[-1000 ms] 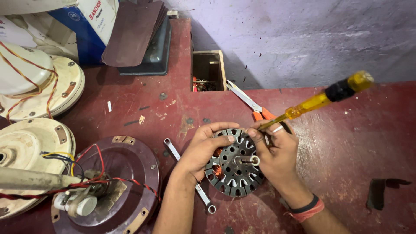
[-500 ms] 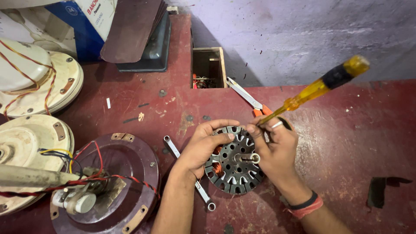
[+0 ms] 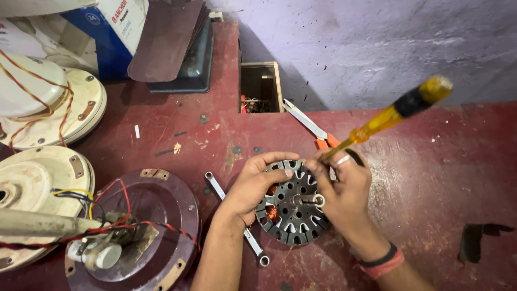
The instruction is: The person uses a screwdriver to adjust copper windings on a fan motor rotor. They hold the rotor with one hand and manipulate the windings with the other, working on multiple slots around the rotor.
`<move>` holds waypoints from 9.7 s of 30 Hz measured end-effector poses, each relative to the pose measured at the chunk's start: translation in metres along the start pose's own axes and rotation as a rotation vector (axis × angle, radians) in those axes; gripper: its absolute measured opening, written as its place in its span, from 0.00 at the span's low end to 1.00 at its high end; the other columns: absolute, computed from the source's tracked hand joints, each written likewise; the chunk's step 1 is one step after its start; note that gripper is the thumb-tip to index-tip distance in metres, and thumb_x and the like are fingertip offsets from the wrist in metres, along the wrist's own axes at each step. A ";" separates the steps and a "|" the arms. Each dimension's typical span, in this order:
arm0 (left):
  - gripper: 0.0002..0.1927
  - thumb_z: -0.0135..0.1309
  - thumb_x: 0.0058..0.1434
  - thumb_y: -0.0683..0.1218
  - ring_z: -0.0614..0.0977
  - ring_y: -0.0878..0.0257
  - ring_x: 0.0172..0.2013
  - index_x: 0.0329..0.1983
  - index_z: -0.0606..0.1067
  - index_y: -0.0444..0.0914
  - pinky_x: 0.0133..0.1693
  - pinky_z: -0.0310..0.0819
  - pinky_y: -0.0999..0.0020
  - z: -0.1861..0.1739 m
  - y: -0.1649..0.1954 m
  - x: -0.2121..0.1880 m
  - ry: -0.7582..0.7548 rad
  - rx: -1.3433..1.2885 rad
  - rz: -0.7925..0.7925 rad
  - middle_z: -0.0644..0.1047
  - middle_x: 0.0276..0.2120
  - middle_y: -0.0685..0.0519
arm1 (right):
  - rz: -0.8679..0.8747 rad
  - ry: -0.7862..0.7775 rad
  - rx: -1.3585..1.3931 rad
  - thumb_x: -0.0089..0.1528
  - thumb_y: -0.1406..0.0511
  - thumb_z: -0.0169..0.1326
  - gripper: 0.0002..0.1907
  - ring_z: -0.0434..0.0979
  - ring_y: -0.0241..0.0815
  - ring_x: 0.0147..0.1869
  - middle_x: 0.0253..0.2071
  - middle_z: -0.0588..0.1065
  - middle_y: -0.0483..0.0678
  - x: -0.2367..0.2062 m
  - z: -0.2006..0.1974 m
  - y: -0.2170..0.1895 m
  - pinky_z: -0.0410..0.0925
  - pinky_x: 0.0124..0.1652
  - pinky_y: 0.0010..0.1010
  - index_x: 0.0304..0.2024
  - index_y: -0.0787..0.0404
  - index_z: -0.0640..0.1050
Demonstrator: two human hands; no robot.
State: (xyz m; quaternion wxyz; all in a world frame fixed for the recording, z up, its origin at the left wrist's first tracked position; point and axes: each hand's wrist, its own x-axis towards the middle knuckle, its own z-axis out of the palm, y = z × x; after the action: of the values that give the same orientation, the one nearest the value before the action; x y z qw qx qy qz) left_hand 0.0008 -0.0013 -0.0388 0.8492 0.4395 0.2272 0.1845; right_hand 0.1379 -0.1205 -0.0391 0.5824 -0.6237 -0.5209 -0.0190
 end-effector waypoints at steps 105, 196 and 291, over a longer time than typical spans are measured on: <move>0.18 0.54 0.58 0.34 0.86 0.64 0.36 0.53 0.78 0.30 0.40 0.82 0.70 0.000 0.001 0.000 0.004 0.039 0.015 0.84 0.42 0.47 | -0.042 -0.019 -0.082 0.53 0.73 0.64 0.06 0.83 0.39 0.34 0.32 0.80 0.52 -0.018 -0.015 -0.018 0.75 0.34 0.27 0.30 0.68 0.78; 0.19 0.55 0.56 0.34 0.86 0.63 0.35 0.52 0.79 0.30 0.39 0.83 0.68 0.003 0.007 -0.003 0.020 0.045 -0.008 0.84 0.41 0.45 | -0.071 0.002 -0.046 0.55 0.73 0.65 0.07 0.84 0.40 0.36 0.33 0.80 0.53 -0.015 -0.012 -0.014 0.76 0.36 0.27 0.31 0.68 0.78; 0.18 0.55 0.57 0.34 0.85 0.63 0.35 0.52 0.79 0.30 0.39 0.82 0.68 0.003 0.004 -0.002 0.018 0.042 -0.006 0.84 0.40 0.45 | 0.046 0.041 0.066 0.54 0.75 0.64 0.07 0.79 0.38 0.32 0.29 0.79 0.51 -0.013 -0.007 -0.011 0.71 0.33 0.26 0.29 0.69 0.76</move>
State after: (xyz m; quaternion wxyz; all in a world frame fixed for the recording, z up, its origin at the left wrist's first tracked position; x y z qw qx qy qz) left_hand 0.0003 -0.0028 -0.0334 0.8383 0.4549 0.2400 0.1811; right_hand 0.1285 -0.1361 -0.0376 0.6135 -0.6155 -0.4947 -0.0012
